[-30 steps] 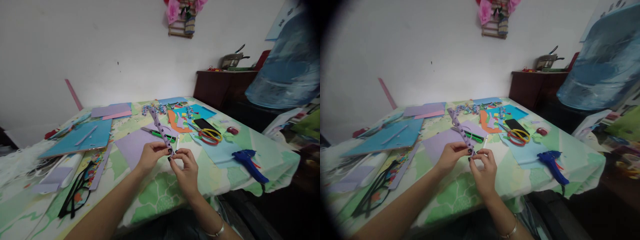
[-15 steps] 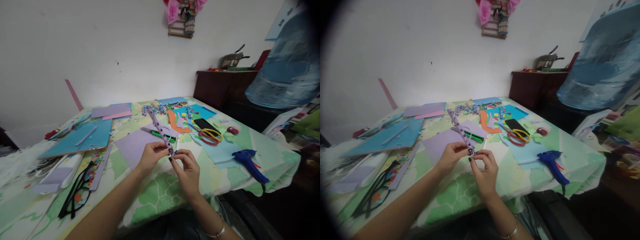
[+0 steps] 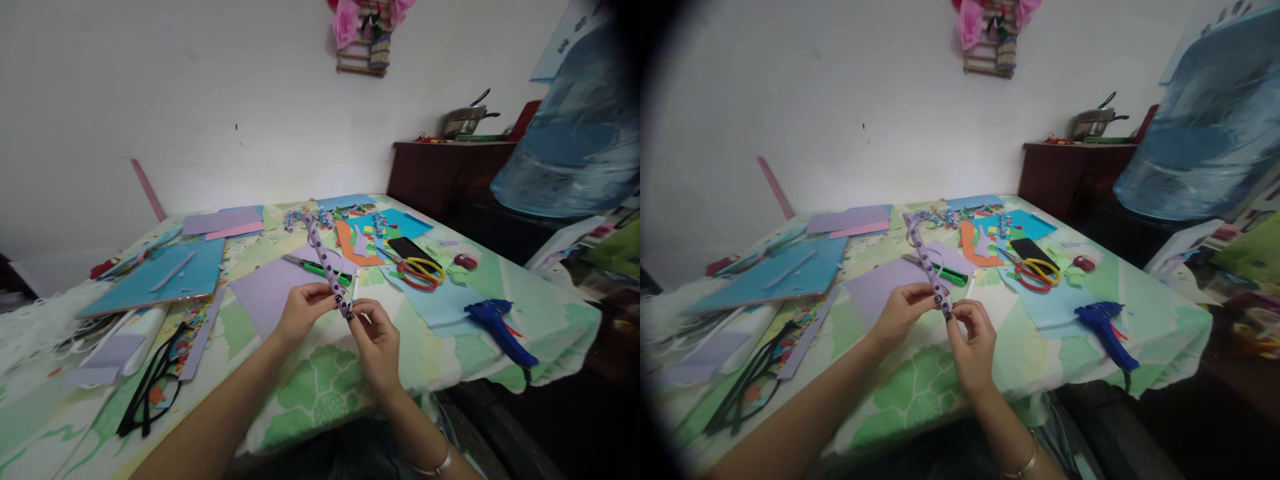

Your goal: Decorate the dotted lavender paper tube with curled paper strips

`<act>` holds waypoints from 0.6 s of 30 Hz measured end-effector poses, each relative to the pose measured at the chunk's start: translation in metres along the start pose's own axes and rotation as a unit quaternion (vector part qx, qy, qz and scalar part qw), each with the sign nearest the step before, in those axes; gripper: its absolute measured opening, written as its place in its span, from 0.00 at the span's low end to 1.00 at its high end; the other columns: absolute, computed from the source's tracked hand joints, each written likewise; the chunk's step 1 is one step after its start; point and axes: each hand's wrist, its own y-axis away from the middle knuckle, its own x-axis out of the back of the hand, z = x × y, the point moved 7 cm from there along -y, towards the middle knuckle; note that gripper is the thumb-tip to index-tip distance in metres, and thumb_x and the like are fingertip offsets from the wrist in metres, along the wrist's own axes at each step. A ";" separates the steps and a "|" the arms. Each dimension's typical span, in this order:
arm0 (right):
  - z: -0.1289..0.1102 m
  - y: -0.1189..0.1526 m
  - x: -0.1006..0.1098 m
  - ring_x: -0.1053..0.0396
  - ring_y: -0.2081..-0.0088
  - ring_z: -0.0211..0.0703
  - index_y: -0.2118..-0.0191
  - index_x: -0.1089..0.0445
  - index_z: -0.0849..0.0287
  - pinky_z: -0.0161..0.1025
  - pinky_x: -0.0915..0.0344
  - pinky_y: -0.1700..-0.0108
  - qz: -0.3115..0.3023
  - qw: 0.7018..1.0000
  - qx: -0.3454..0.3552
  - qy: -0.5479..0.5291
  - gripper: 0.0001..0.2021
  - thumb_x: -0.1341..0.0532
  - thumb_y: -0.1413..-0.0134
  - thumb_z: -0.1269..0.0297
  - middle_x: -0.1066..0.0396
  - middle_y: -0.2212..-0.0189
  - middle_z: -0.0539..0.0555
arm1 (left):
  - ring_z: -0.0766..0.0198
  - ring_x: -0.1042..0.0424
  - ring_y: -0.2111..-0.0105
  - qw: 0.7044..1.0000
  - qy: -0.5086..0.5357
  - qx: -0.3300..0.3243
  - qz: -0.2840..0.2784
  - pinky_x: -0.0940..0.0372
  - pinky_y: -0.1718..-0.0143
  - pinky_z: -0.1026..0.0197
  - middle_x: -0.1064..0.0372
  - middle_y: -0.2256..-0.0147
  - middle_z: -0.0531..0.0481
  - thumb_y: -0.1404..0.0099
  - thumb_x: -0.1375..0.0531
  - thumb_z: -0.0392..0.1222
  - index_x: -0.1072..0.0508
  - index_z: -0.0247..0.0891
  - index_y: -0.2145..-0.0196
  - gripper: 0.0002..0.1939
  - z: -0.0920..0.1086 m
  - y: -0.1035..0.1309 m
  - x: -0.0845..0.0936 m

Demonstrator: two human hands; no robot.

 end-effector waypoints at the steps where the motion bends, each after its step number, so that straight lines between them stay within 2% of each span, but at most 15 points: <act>1: 0.001 0.000 0.000 0.36 0.60 0.41 0.69 0.33 0.58 0.38 0.36 0.58 -0.001 1.000 -0.005 -0.005 0.02 0.40 0.48 0.71 0.36 0.65 0.52 | 0.65 0.29 0.69 1.000 -0.001 0.000 0.000 0.34 0.63 0.63 0.25 0.71 0.48 0.52 0.32 0.37 0.23 0.31 0.70 0.10 0.000 0.000 0.000; 9: 0.006 -0.002 0.000 0.36 0.61 0.39 0.68 0.33 0.57 0.37 0.36 0.59 0.003 0.999 -0.037 -0.019 0.01 0.40 0.48 0.69 0.36 0.66 0.51 | 0.64 0.29 0.69 1.000 0.005 -0.001 -0.005 0.34 0.62 0.62 0.26 0.71 0.48 0.52 0.32 0.37 0.23 0.31 0.70 0.10 0.000 0.000 -0.001; 18: 0.001 -0.002 0.005 0.35 0.60 0.42 0.71 0.31 0.58 0.41 0.36 0.57 0.010 0.999 0.007 0.042 0.02 0.38 0.50 0.70 0.35 0.66 0.53 | 0.65 0.28 0.70 1.000 0.008 -0.005 0.002 0.31 0.63 0.61 0.26 0.72 0.49 0.51 0.32 0.39 0.23 0.30 0.70 0.10 0.001 0.000 0.000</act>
